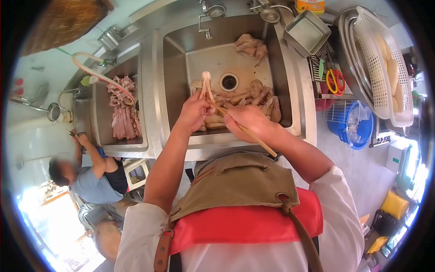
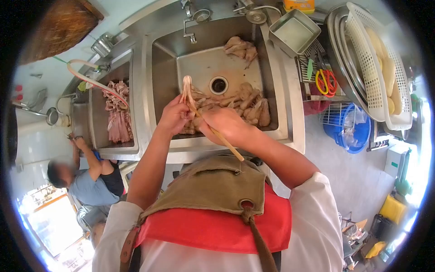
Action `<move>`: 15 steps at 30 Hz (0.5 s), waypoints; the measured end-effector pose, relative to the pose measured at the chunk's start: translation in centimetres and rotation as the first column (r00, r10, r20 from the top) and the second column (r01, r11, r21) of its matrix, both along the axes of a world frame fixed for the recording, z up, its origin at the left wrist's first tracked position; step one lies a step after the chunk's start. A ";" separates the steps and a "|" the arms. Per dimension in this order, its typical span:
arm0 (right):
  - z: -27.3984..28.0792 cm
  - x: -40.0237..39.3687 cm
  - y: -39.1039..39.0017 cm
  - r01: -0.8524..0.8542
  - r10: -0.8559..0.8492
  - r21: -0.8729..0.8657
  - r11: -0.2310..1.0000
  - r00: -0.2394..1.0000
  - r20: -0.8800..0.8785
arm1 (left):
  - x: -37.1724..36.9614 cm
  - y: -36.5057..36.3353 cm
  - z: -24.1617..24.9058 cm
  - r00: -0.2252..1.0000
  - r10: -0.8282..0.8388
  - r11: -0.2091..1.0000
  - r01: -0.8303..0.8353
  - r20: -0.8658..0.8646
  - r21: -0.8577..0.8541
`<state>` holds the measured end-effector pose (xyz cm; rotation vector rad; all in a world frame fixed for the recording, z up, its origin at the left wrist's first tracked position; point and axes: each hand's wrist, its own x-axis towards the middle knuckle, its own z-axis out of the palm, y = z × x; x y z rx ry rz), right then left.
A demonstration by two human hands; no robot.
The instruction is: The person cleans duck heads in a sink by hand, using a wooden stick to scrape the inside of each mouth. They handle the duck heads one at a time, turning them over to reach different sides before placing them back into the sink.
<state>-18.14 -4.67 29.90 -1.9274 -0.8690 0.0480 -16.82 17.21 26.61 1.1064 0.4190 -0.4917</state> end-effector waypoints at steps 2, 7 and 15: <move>-0.2 -0.1 0.1 -0.013 0.013 -0.073 0.997 1.000 -0.001 | -0.2 -0.3 0.2 1.000 0.015 0.999 -0.015 -0.012 0.037; -2.9 0.8 1.3 0.062 -0.051 -0.127 0.990 0.994 0.093 | -1.1 -3.1 0.2 0.996 0.042 0.996 -0.036 -0.080 0.085; -2.0 1.2 0.6 0.077 -0.077 -0.071 0.994 0.997 0.012 | -0.2 -1.4 0.9 0.991 -0.131 0.985 0.135 -0.037 0.110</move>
